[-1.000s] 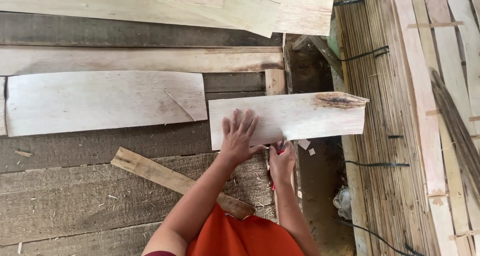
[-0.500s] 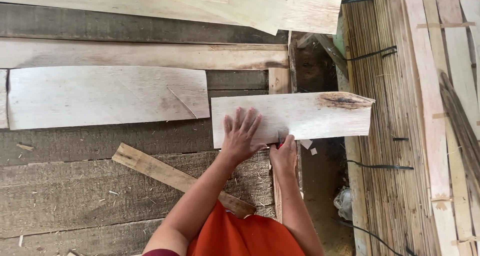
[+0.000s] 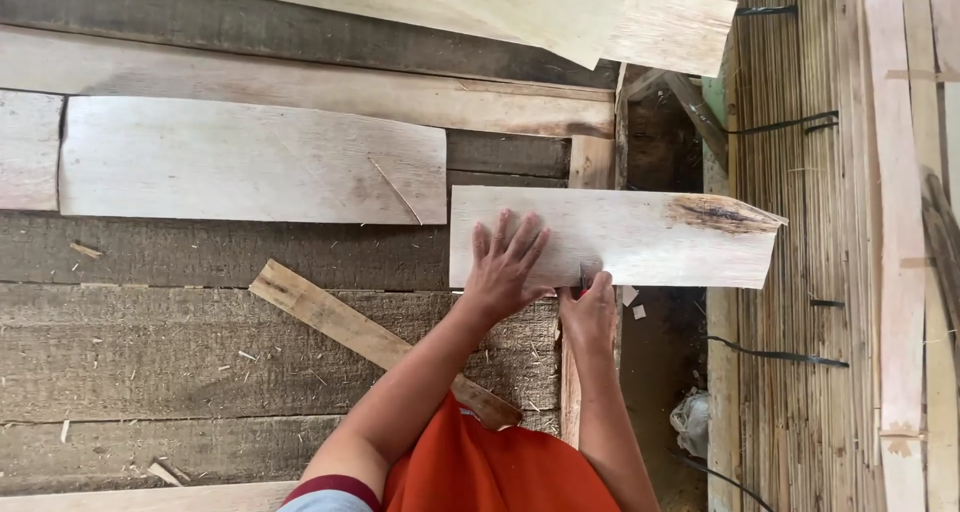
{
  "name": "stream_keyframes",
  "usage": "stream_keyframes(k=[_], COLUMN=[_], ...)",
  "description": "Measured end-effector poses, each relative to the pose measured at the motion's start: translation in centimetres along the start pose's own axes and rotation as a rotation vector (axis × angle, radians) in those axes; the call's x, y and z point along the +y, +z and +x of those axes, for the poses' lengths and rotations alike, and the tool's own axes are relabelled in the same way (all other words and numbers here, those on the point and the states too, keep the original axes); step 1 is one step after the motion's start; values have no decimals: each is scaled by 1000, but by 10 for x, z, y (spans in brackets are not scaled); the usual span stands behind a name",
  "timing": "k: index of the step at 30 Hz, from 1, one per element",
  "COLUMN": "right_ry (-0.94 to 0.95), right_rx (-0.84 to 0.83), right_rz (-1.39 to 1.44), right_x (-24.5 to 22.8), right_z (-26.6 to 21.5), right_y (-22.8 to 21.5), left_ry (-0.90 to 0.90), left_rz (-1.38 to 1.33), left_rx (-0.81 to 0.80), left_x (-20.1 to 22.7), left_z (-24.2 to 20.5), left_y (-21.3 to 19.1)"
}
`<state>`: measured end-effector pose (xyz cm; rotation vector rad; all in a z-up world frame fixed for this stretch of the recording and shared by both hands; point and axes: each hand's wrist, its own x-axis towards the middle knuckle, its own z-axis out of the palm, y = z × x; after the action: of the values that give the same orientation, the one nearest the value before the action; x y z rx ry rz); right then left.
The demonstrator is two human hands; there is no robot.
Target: The person uses a red utility knife to cut thin wooden planks on a wooden workbench. They align the planks, score the wood, and snap off sections, then trim the edges. The person handles multiple planks and places cut pieces aside.
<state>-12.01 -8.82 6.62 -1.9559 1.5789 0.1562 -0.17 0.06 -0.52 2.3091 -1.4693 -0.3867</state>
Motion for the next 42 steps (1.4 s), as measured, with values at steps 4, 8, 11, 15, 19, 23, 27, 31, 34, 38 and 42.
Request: stream_keyframes(k=[4,8,11,15,19,23,27,31,34,38,42], right_ry=[-24,-27,-36,-38,-52,-58,-70,-247,-542,-732,-651], right_rx=[-15,-4,7,22,59,40,38,66,25,-175,-383], right_rz=[-32,-12,-112,-152,-170,-124,-128,-26,-56,-118,-383], right_x=[-5,-6,10,21,21,0,13,43,67,50,21], right_z=[-9,-9,4,12,14,-4,-2,-13,-28,-85,-118], right_y=[-3,-3,9,21,20,7,13,37,75,95,85], left_ry=[2,0,-20,-24,-20,-34,-52,-83,-96,-92,-44], left_rz=[-8,3,-5,0,-22,-67,-92,-134,-191,-133,-25], left_rx=[5,4,-14,-13,-27,-57,-74,-177,-166,-92,65], left_x=[1,2,0,-2,-3,-4,-4,-13,-18,-24,-15], left_z=[-2,-2,-2,-5,-1,-2,1,6,7,9,1], left_y=[-2,-7,-8,-12,-12,-14,-19,-11,-2,11,-5])
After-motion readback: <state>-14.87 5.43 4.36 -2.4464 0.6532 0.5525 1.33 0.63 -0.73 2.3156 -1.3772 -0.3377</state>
